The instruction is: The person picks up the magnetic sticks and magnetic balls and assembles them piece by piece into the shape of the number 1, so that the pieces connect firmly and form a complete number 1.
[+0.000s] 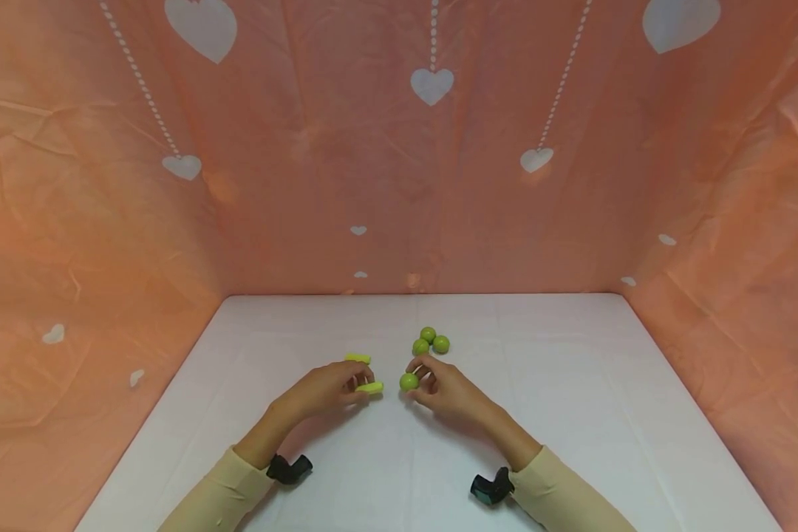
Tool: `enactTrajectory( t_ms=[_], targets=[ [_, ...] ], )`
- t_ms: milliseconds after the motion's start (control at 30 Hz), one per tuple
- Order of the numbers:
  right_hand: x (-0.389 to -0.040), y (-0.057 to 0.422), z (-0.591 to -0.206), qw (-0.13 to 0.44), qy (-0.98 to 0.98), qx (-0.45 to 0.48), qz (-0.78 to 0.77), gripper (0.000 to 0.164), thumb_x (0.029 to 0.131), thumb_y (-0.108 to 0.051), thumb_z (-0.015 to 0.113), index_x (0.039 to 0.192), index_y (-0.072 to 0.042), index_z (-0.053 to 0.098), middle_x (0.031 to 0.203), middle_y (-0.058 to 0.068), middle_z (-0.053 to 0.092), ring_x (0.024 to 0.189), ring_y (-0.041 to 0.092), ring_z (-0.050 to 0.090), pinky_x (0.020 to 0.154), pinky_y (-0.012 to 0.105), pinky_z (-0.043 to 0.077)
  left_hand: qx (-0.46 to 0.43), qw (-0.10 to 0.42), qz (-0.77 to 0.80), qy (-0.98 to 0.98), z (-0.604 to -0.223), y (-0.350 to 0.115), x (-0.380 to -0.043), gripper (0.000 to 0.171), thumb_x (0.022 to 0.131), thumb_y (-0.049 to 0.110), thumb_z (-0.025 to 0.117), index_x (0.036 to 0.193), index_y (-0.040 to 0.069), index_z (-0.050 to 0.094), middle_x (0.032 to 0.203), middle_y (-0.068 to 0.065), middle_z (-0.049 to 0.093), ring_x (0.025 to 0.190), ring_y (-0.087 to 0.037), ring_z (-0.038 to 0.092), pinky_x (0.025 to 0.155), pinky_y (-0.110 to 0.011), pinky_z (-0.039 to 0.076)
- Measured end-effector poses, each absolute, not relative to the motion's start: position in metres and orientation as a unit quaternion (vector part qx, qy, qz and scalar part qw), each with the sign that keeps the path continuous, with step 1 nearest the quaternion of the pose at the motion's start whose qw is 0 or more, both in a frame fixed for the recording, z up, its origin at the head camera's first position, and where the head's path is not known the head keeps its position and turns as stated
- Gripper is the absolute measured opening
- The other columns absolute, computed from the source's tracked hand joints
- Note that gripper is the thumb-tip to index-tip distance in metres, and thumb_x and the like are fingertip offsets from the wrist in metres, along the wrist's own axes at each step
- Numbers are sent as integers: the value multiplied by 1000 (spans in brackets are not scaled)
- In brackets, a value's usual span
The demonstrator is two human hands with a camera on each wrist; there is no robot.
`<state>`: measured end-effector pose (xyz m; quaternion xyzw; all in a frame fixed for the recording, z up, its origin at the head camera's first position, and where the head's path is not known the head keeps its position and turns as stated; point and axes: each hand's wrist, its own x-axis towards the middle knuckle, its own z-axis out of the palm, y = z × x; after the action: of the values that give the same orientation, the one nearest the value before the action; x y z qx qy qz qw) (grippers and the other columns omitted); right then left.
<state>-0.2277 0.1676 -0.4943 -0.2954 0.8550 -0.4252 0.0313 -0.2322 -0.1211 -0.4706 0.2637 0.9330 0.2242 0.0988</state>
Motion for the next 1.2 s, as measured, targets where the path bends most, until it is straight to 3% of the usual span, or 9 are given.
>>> enactTrajectory(
  t_ms=[867, 1200],
  targets=[
    [-224, 162, -490, 49, 843, -305, -440, 30, 97, -11, 79, 123, -10, 65, 107, 0, 73, 98, 14, 68, 83, 30, 57, 312, 82, 236, 917, -467, -108, -225, 20, 101, 21, 77, 119, 20, 70, 100, 5, 71, 90, -11, 66, 79, -34, 55],
    [-225, 162, -492, 59, 839, -297, -453, 30, 99, -10, 78, 126, -10, 64, 107, 3, 74, 93, 12, 68, 78, 29, 57, 310, 87, 230, 918, -470, -106, -225, 20, 102, 23, 77, 120, 21, 70, 102, 6, 73, 91, -9, 67, 79, -33, 55]
  ],
)
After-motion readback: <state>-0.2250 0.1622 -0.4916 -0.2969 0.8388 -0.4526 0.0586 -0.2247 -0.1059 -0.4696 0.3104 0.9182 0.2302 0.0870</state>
